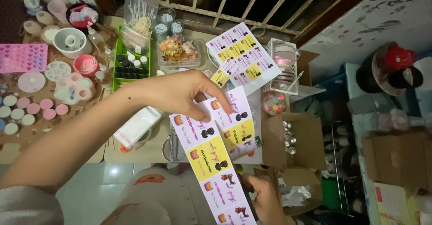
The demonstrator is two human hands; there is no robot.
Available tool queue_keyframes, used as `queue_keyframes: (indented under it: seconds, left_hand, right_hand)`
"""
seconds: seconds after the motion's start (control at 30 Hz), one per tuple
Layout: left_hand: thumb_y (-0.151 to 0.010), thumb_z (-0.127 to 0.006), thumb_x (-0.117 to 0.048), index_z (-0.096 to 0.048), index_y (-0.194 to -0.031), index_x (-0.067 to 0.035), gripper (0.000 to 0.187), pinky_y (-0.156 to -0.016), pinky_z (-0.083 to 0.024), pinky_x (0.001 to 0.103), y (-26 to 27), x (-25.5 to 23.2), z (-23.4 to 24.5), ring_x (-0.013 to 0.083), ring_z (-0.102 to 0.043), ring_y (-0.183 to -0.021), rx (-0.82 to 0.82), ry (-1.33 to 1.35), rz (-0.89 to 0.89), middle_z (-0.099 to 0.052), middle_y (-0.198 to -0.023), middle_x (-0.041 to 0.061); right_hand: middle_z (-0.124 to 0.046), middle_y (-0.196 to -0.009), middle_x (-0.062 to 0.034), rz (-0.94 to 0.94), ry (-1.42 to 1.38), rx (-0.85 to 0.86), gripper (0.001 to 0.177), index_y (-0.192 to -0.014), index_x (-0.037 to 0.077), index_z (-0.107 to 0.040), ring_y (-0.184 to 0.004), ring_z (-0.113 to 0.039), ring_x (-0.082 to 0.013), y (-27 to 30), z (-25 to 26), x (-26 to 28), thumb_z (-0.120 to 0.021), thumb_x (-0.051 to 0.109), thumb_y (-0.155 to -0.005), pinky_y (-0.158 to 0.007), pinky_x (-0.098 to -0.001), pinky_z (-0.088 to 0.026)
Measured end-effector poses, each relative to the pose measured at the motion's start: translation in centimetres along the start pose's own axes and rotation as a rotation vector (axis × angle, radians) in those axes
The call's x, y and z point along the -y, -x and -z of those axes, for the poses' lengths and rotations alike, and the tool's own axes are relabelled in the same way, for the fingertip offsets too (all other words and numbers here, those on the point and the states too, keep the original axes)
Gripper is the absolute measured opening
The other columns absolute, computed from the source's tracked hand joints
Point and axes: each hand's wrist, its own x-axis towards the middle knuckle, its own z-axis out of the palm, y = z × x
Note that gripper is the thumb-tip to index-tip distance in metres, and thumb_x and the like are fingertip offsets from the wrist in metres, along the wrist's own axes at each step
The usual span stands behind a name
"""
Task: Cutting out individual labels from a printed sheet using scissors
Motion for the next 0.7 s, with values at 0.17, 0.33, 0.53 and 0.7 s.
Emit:
queue_keyframes:
  seconds: [0.17, 0.33, 0.53, 0.7]
  left_hand:
    - [-0.068, -0.082, -0.002, -0.084, -0.109, -0.021, 0.045, -0.044, -0.034, 0.025, -0.4, -0.3, -1.0, 0.0105, -0.038, -0.045, 0.056, -0.002, -0.037, -0.058, -0.057, -0.001]
    - [-0.069, -0.081, -0.001, -0.084, -0.111, -0.018, 0.045, -0.043, -0.034, 0.025, -0.4, -0.5, -1.2, 0.0100, -0.036, -0.047, 0.061, 0.056, -0.084, -0.051, -0.056, -0.002]
    - [-0.068, -0.081, -0.002, -0.085, -0.109, -0.019, 0.044, -0.043, -0.031, 0.025, -0.1, -1.0, -1.0, 0.0105, -0.034, -0.045, 0.053, 0.040, -0.089, -0.046, -0.053, -0.002]
    - [-0.067, -0.080, 0.000, -0.085, -0.109, -0.018, 0.046, -0.043, -0.035, 0.025, 0.0, -1.4, -0.9, 0.0108, -0.034, -0.047, 0.055, 0.058, -0.086, -0.049, -0.055, -0.001]
  right_hand:
    - [-0.086, -0.069, -0.0049, -0.045, 0.011, -0.004, 0.021, -0.084, 0.002, -0.082, -0.057, -0.069, -0.0110, -0.4, -0.3, 1.3, -0.084, 0.011, -0.066, -0.057, -0.0236, -0.052]
    - [-0.067, -0.058, -0.0031, 0.077, -0.041, 0.004, 0.014, -0.071, 0.001, -0.071, -0.055, -0.046, -0.0122, -0.6, -0.8, -1.4, -0.081, 0.011, -0.069, -0.053, -0.0272, -0.036]
    - [-0.070, -0.064, -0.0023, 0.201, -0.102, 0.022, 0.015, -0.082, 0.000, -0.075, -0.053, -0.051, -0.0099, -0.6, -1.2, -1.5, -0.079, 0.005, -0.069, -0.050, -0.0240, -0.035]
    - [-0.087, -0.076, -0.0122, 0.029, -0.096, 0.062, 0.015, -0.082, -0.003, -0.076, -0.061, -0.076, -0.0167, -0.5, -1.2, -1.0, -0.076, 0.002, -0.068, -0.059, -0.0271, -0.055]
